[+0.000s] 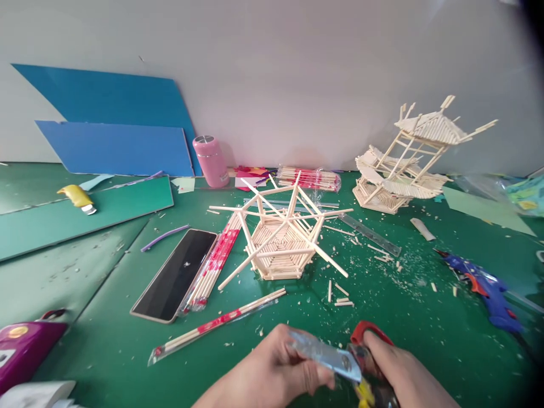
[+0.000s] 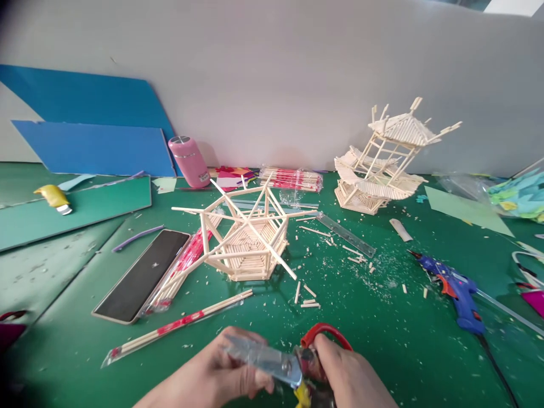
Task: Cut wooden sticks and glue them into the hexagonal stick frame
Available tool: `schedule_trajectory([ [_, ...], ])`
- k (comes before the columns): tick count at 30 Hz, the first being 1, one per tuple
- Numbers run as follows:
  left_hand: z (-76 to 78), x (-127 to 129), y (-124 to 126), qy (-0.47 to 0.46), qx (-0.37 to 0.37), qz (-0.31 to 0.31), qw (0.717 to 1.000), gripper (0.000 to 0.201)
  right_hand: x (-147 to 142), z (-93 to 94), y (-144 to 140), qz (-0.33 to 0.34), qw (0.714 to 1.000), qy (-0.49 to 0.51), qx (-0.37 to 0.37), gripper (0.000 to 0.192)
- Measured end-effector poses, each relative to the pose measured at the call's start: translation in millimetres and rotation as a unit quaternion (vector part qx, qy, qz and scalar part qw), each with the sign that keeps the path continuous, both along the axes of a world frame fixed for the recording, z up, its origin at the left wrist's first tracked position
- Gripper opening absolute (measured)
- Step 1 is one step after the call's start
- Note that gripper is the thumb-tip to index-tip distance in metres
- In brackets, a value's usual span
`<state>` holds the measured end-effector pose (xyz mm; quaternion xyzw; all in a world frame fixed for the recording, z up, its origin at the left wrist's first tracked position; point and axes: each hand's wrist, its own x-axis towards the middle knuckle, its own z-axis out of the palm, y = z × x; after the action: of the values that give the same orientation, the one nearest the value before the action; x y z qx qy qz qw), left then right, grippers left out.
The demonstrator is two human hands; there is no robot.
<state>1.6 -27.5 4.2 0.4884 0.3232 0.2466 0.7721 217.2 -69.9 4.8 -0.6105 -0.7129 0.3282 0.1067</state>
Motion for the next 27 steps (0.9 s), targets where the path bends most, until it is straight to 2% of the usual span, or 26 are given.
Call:
schedule_trajectory([
  [4,-3.6,-1,3,0.005,-0.064,0.113,0.991,0.027,4,9.6,11,-0.058,0.998,0.032,-0.01,0.014],
  [6,-4.4,-3,6,-0.018,-0.09,0.134,0.987,0.026,7,8.5,10,-0.061,0.998,0.025,-0.022,0.018],
  [13,-6.4,-6,9,-0.036,-0.077,0.168,0.982,0.021,7,-12.7,-6,-0.051,0.997,-0.062,-0.01,0.047],
  [21,-5.1,-4,8,0.012,0.005,0.173,0.985,0.024,-8,-7.3,-6,-0.04,0.998,-0.051,-0.022,0.039],
  [27,-7.3,-5,6,0.035,0.036,0.163,0.985,0.022,-10,-7.5,-6,-0.044,0.997,-0.02,-0.064,0.046],
])
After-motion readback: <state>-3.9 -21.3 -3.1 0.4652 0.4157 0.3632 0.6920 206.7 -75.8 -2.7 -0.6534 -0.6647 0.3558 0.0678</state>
